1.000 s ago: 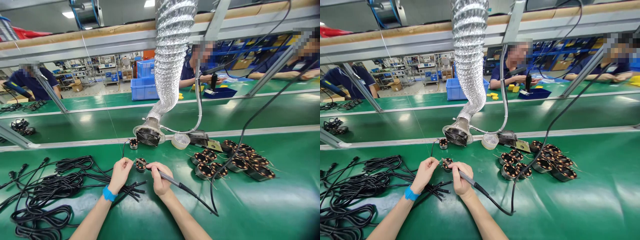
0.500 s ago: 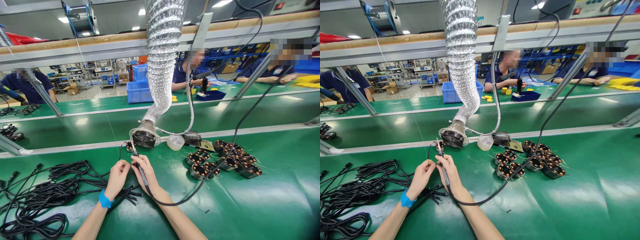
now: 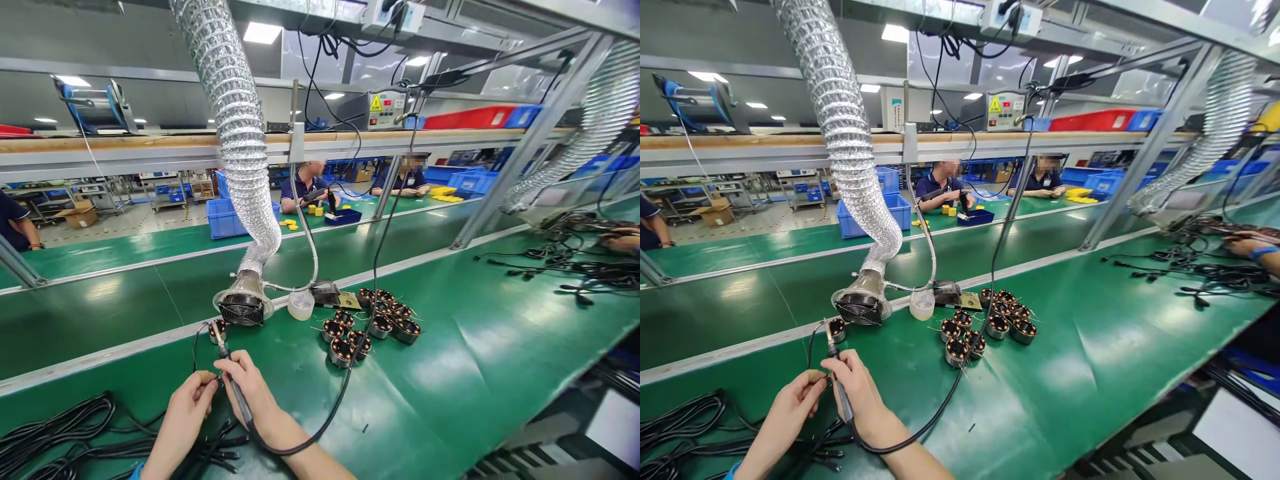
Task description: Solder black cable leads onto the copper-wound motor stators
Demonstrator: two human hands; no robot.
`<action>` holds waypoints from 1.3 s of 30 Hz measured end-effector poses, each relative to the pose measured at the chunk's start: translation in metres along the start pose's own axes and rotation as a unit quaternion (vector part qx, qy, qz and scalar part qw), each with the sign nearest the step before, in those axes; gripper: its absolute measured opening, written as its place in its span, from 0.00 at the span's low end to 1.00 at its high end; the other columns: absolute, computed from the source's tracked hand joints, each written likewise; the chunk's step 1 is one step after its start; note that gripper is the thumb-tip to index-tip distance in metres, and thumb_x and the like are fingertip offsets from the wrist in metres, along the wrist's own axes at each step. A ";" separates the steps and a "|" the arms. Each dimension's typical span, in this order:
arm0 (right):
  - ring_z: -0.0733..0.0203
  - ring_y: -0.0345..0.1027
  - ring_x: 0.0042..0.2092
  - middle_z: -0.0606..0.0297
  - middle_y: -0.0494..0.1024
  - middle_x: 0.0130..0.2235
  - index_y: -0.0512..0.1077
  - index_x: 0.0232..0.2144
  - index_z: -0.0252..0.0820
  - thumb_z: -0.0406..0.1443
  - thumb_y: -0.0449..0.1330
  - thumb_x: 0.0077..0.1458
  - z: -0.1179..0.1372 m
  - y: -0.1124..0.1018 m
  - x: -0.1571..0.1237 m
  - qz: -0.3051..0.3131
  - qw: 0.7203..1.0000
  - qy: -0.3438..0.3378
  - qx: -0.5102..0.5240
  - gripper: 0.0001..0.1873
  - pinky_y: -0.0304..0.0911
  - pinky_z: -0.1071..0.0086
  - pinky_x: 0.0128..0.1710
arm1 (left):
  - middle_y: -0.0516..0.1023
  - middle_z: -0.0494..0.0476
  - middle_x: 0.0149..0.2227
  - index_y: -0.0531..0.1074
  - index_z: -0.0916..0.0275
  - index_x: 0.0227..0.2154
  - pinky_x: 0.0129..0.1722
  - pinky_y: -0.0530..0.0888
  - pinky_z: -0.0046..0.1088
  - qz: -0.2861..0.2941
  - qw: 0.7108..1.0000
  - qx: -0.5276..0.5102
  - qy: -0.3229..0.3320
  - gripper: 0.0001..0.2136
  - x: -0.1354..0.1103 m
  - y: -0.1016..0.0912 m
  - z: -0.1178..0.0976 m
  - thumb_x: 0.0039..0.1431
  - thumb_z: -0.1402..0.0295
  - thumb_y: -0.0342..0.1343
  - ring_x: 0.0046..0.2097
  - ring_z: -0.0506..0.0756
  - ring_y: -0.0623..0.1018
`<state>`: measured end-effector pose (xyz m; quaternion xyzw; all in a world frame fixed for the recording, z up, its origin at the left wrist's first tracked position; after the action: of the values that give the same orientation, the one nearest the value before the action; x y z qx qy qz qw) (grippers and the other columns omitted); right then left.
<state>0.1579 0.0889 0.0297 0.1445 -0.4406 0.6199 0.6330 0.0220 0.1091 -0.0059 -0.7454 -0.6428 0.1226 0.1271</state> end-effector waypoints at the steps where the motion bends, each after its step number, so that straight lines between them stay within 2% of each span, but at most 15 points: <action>1: 0.61 0.69 0.37 0.61 0.67 0.41 0.68 0.54 0.47 0.24 0.49 0.58 0.000 0.000 -0.001 -0.001 1.000 0.003 -0.001 0.25 0.70 0.69 0.38 | 0.68 0.49 0.23 0.73 0.63 0.33 0.24 0.63 0.27 0.005 1.000 -0.013 -0.010 0.27 0.001 0.001 0.002 0.51 0.40 0.56 0.24 0.52 0.66; 5: 0.62 0.67 0.35 0.62 0.68 0.39 0.68 0.53 0.48 0.24 0.51 0.57 0.002 0.002 -0.004 -0.001 1.000 -0.009 -0.026 0.25 0.68 0.71 0.35 | 0.60 0.44 0.20 0.72 0.64 0.29 0.22 0.54 0.24 0.009 0.997 -0.066 -0.041 0.30 0.003 0.005 0.004 0.44 0.36 0.58 0.22 0.48 0.57; 8: 0.62 0.66 0.34 0.63 0.69 0.37 0.69 0.53 0.49 0.23 0.51 0.56 0.003 0.004 -0.006 0.009 0.999 -0.016 -0.047 0.25 0.67 0.72 0.34 | 0.55 0.42 0.19 0.71 0.64 0.27 0.22 0.50 0.24 0.010 0.994 -0.090 -0.058 0.32 0.003 0.006 0.003 0.40 0.35 0.60 0.22 0.47 0.54; 14: 0.59 0.67 0.39 0.62 0.70 0.40 0.67 0.56 0.52 0.22 0.53 0.55 0.008 0.007 -0.010 0.048 0.994 -0.041 -0.094 0.30 0.67 0.71 0.38 | 0.54 0.41 0.18 0.73 0.65 0.30 0.21 0.50 0.23 0.002 0.991 -0.109 -0.073 0.34 0.001 0.006 0.001 0.35 0.34 0.62 0.21 0.46 0.53; 18: 0.58 0.67 0.37 0.62 0.70 0.39 0.68 0.55 0.49 0.22 0.52 0.54 0.007 0.006 -0.011 0.035 0.994 -0.047 -0.096 0.29 0.68 0.70 0.36 | 0.56 0.42 0.18 0.73 0.65 0.28 0.21 0.50 0.23 -0.009 0.992 -0.105 -0.071 0.34 0.001 0.006 -0.001 0.34 0.34 0.63 0.21 0.46 0.54; 23: 0.60 0.68 0.37 0.62 0.69 0.39 0.70 0.51 0.47 0.24 0.53 0.54 -0.001 -0.003 -0.008 -0.005 0.999 -0.004 -0.036 0.24 0.68 0.71 0.36 | 0.61 0.44 0.21 0.73 0.64 0.28 0.21 0.52 0.23 -0.024 0.991 -0.105 -0.077 0.33 0.000 0.004 -0.001 0.35 0.36 0.64 0.22 0.46 0.55; 26: 0.62 0.69 0.37 0.62 0.68 0.41 0.70 0.51 0.46 0.25 0.53 0.56 -0.005 -0.008 -0.008 -0.031 0.999 0.034 0.019 0.22 0.69 0.70 0.38 | 0.62 0.45 0.22 0.72 0.64 0.28 0.21 0.53 0.22 -0.027 0.992 -0.109 -0.063 0.30 -0.001 0.003 -0.004 0.40 0.39 0.64 0.22 0.46 0.56; 28: 0.63 0.70 0.37 0.62 0.67 0.42 0.70 0.50 0.46 0.25 0.54 0.56 -0.010 -0.010 -0.008 -0.060 0.994 0.076 0.055 0.21 0.70 0.70 0.39 | 0.63 0.46 0.23 0.71 0.64 0.28 0.21 0.53 0.22 -0.027 0.992 -0.107 -0.053 0.27 -0.001 0.003 -0.004 0.44 0.41 0.63 0.23 0.46 0.56; 33: 0.66 0.69 0.33 0.64 0.66 0.41 0.69 0.48 0.45 0.25 0.56 0.54 -0.021 -0.009 -0.011 -0.116 0.973 0.168 0.105 0.20 0.71 0.72 0.33 | 0.63 0.45 0.24 0.70 0.64 0.29 0.21 0.53 0.23 -0.027 0.992 -0.107 -0.053 0.26 0.000 0.004 0.000 0.47 0.42 0.62 0.22 0.46 0.56; 39: 0.65 0.71 0.32 0.64 0.68 0.41 0.70 0.48 0.44 0.27 0.56 0.56 -0.016 -0.011 -0.011 -0.112 0.975 0.164 0.099 0.18 0.72 0.71 0.36 | 0.63 0.45 0.24 0.68 0.63 0.28 0.22 0.53 0.23 -0.016 0.994 -0.099 -0.035 0.24 0.000 0.006 -0.001 0.51 0.44 0.60 0.23 0.46 0.57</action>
<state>0.1754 0.0910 0.0165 0.1514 -0.2488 0.6007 0.7446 0.0277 0.1086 -0.0075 -0.7394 -0.6675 0.0823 0.0317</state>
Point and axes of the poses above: each hand's wrist, its own x-axis towards the middle knuckle, its own y-axis out of the palm, z = x × y, the point moved 8 cm from there along x, towards the middle knuckle
